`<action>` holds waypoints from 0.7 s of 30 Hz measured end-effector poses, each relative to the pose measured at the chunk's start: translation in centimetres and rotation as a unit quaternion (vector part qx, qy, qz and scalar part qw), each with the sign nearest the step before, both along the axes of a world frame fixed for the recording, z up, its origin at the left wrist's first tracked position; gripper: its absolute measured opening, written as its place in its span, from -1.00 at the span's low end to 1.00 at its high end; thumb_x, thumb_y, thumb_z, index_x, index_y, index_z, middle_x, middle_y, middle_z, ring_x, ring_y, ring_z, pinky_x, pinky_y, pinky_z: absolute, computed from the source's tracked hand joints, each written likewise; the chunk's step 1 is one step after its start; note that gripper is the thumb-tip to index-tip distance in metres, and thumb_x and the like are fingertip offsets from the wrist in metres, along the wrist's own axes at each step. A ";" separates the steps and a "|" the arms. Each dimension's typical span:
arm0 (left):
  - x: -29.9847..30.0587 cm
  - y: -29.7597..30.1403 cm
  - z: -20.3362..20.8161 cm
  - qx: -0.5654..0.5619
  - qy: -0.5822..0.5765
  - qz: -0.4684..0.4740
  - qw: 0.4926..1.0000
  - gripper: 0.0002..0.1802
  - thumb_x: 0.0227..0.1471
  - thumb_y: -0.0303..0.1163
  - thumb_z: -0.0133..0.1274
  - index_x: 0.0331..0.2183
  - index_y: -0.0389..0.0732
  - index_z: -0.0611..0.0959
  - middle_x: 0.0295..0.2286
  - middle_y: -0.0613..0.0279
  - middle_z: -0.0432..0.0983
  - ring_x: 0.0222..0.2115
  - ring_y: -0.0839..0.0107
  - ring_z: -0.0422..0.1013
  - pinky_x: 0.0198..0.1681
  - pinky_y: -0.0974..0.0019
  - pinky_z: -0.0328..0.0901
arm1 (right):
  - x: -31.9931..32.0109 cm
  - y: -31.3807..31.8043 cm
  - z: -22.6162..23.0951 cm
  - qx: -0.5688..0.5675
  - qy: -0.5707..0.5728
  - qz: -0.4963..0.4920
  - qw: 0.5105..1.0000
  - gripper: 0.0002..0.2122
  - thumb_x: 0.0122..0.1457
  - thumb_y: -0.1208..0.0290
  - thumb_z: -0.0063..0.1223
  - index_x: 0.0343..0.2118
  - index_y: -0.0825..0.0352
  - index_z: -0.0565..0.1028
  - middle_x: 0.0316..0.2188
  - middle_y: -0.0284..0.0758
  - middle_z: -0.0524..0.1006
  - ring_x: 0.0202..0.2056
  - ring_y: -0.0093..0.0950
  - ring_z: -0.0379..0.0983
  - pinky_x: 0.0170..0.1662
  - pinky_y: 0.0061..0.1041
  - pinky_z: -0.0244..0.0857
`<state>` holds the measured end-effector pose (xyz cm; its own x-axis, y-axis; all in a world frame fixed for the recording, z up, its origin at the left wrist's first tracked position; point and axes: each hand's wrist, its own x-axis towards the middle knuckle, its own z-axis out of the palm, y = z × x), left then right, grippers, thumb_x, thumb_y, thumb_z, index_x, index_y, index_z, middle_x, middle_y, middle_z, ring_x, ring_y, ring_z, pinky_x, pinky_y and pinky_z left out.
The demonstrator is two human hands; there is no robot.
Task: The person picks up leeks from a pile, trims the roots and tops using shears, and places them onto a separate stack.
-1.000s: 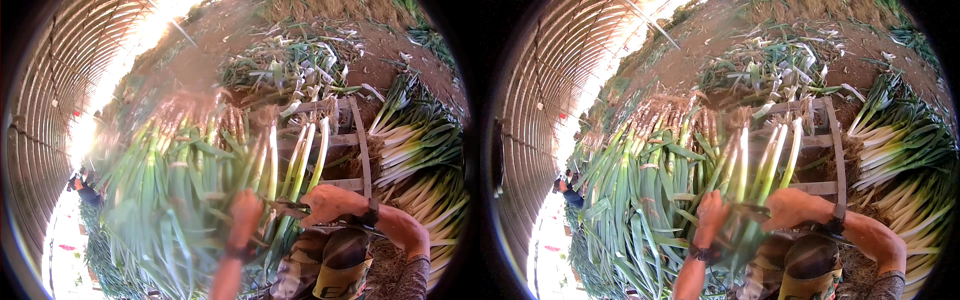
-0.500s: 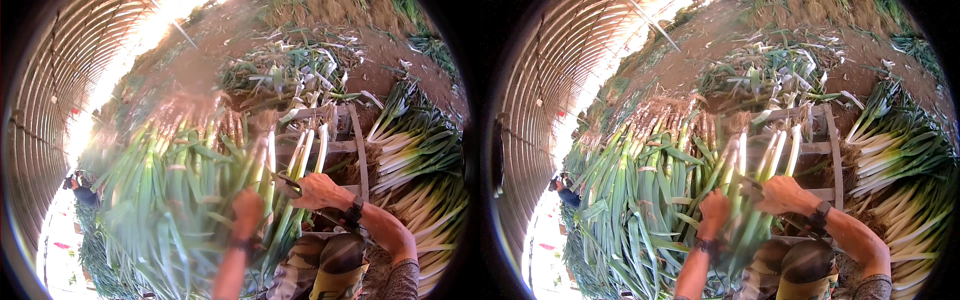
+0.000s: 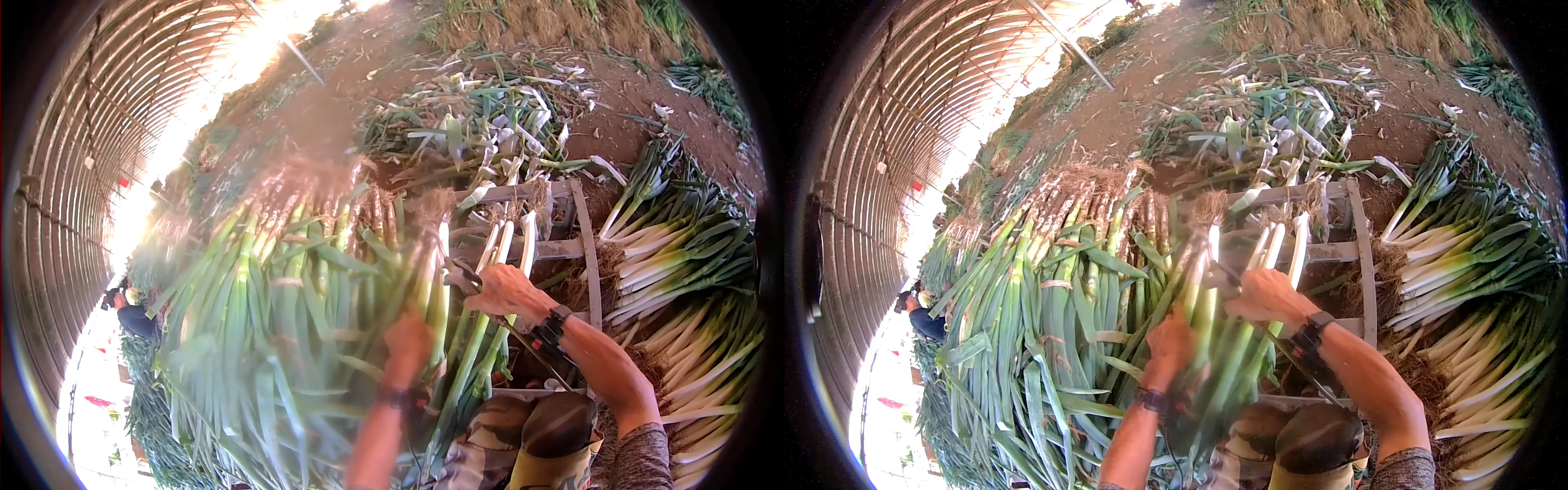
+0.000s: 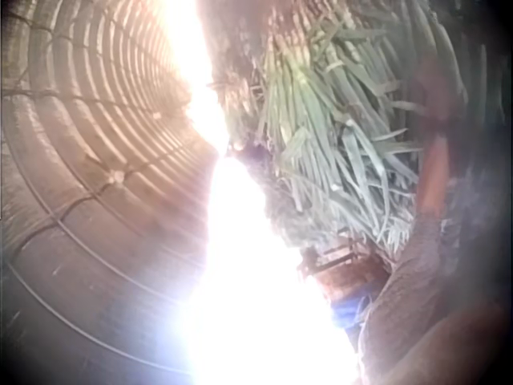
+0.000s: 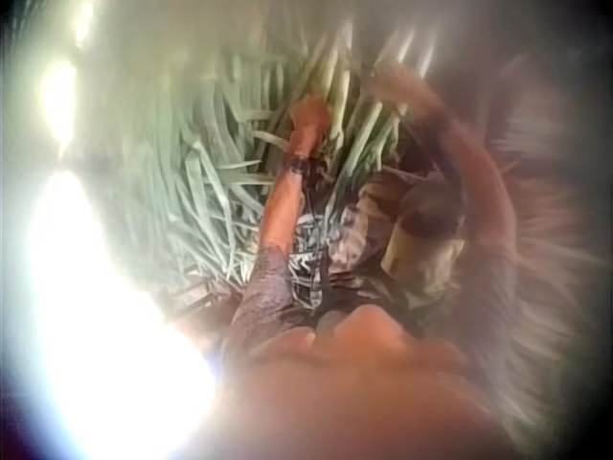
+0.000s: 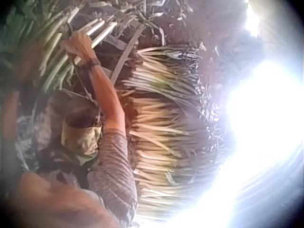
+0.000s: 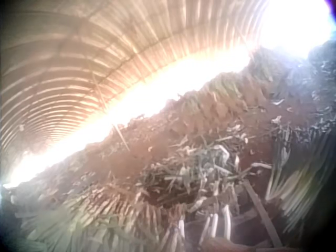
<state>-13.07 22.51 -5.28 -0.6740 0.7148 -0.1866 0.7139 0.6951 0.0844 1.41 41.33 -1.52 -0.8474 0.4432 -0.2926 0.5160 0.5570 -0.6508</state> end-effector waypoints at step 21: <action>-1.5 -1.3 -2.2 0.066 0.112 -0.076 0.989 -0.42 -0.02 -0.38 0.04 0.08 -0.29 0.46 -0.41 -0.08 0.59 -0.49 -0.05 0.57 -0.44 -0.05 0.43 | 3.3 -3.1 5.1 -0.093 -0.034 0.065 0.993 -0.61 -0.01 0.07 0.20 -0.45 0.41 0.59 -0.64 -0.14 0.53 -0.56 -0.25 0.51 -0.41 -0.26 0.38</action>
